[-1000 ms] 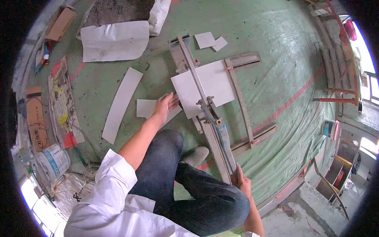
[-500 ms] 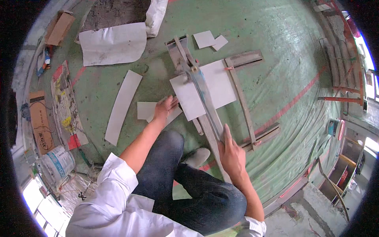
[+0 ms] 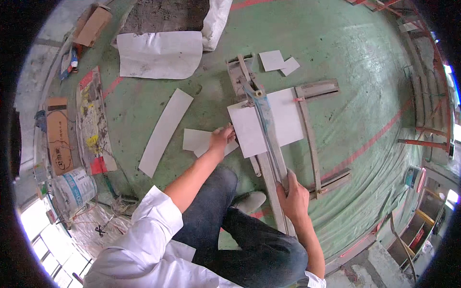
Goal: The person is using a manual tile cutter to score and snap ceramic tiles into specific sizes.
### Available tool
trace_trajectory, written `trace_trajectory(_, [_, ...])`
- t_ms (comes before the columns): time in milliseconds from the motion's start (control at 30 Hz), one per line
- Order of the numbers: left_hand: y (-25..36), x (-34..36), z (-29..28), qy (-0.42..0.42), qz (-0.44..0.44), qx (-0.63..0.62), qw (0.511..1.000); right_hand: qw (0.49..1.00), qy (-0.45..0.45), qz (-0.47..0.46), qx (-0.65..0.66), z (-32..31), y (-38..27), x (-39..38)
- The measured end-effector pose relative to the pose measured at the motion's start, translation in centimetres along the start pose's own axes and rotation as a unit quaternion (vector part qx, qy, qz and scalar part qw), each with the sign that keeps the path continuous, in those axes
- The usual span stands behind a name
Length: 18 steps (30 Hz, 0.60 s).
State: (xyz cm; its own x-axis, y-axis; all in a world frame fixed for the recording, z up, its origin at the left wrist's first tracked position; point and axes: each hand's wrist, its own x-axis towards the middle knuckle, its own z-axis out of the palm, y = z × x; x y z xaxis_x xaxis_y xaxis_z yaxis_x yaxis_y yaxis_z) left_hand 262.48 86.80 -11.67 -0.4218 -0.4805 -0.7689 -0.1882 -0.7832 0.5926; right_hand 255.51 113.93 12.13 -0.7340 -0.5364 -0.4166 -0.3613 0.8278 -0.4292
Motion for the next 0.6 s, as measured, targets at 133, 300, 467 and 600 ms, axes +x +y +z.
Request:
trace_trajectory(133, [-1.0, 1.9, -1.7, -0.045, 0.005, 0.175, 0.984, 0.999, -0.029, -0.009, 0.017, -2.1, -3.2, 2.4])
trace_trajectory(300, [-0.8, 2.9, -2.4, 0.075, 0.077, 0.202, 0.973, 0.993, -0.054, -0.004, 0.107, -1.2, -3.7, 3.9])
trace_trajectory(467, [0.3, -0.4, -2.1, 0.036, 0.133, 0.229, 0.964, 0.946, -0.078, 0.076, 0.306, -3.4, -2.4, 4.6])
trace_trajectory(600, [4.4, -3.8, -9.0, 0.094, 0.167, 0.282, 0.940, 0.952, -0.092, 0.079, 0.281, -3.2, -0.8, 5.2])
